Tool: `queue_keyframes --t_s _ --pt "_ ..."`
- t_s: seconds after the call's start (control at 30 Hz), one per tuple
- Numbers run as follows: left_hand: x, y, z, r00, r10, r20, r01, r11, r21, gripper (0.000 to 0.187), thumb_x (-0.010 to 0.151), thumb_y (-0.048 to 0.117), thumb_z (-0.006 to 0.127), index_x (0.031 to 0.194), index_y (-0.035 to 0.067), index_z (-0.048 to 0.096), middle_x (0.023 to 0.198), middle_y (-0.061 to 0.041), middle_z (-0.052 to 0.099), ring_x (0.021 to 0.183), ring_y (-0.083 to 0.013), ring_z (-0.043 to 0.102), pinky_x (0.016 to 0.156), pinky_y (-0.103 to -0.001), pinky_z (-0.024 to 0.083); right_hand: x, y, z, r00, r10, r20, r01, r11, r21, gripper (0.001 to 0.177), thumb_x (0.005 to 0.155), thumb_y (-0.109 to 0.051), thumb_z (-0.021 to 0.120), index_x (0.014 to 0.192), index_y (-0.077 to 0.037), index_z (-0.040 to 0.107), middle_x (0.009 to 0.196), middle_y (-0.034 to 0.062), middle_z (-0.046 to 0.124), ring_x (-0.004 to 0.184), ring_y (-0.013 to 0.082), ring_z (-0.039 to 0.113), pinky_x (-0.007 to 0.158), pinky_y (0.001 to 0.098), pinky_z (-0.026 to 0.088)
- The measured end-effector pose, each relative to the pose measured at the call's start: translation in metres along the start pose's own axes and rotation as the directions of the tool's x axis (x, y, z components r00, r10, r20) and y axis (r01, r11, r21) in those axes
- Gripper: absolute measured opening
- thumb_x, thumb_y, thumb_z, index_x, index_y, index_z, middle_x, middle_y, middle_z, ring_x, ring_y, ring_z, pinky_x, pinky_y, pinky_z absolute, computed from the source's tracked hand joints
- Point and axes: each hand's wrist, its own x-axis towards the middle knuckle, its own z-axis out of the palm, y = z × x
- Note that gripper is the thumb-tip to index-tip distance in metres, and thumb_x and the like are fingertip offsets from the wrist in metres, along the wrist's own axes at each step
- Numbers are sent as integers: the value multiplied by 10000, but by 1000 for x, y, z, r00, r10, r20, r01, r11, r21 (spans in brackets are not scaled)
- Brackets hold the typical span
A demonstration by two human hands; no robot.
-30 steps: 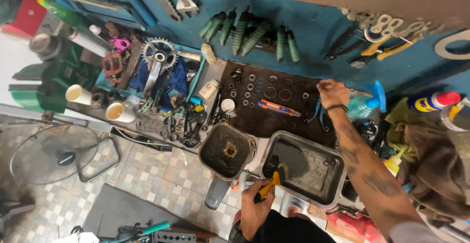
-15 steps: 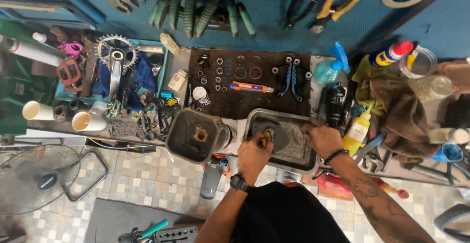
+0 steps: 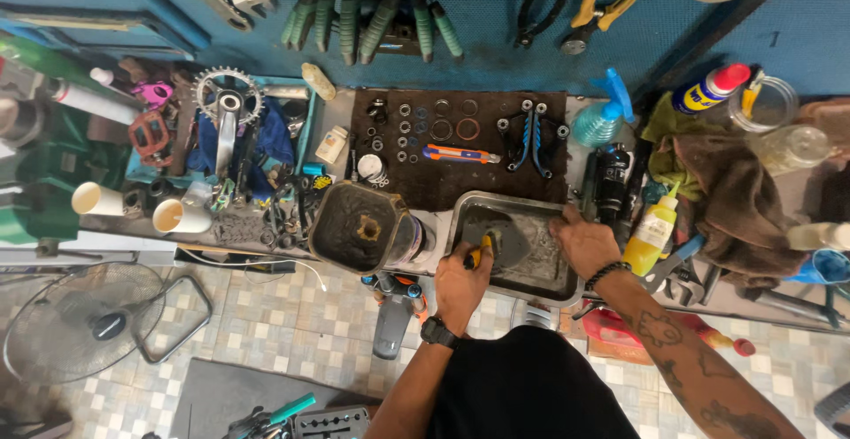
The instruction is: The person cleans small bicycle parts in a metal tray using a yellow brush and a liquid solvent. They scrub the parts, rinse the brush, and pour more solvent from a red container into the tray. The person also uses pliers to handle a part and places cleaned items on a mat.
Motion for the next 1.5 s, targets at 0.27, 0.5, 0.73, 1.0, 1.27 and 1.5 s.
queue_keyframes --t_s 0.27,0.5,0.73,1.0,1.27,1.5 --pt "-12 -4 -5 998 43 -42 -48 991 -123 234 879 289 744 924 60 734 771 -190 738 722 -371 723 648 -417 553 -5 -39 -13 966 257 -5 -249 940 232 205 938 -214 633 1134 -170 672 982 128 725 845 362 718 731 490 569" --pt "-11 -7 -4 999 41 5 -41 997 -66 263 889 319 734 941 61 734 793 -197 739 753 -394 717 670 -434 550 -5 -36 -5 987 161 -3 -160 983 95 185 852 -150 653 1030 -153 704 1138 133 664 884 336 713 684 455 590" --pt "-18 -5 -5 993 118 -19 -119 988 -93 253 888 273 734 984 39 743 845 -195 753 780 -368 732 698 -413 562 -7 -31 11 996 83 -28 -83 996 27 140 852 -118 639 980 -139 691 1077 109 678 956 292 716 734 406 601" --pt "-20 18 -18 985 173 10 -164 947 -277 250 909 171 719 1106 19 736 917 -185 766 795 -288 772 708 -355 574 4 -53 18 930 368 4 -226 561 796 265 826 -83 771 1070 -20 687 927 133 782 749 185 765 642 325 627" --pt "-13 16 -32 952 300 58 -274 922 -272 270 892 166 749 1135 48 754 1007 -176 773 905 -305 784 778 -352 596 4 -60 23 893 432 125 -320 414 852 264 849 -42 763 1097 4 684 961 84 789 783 111 755 671 251 623" --pt "-9 14 -34 929 359 93 -337 922 -189 258 892 168 751 1130 67 761 1008 -174 771 894 -323 767 771 -367 596 -4 -60 16 886 443 140 -292 297 909 242 836 -50 765 1050 4 664 909 108 791 770 113 733 672 264 588"
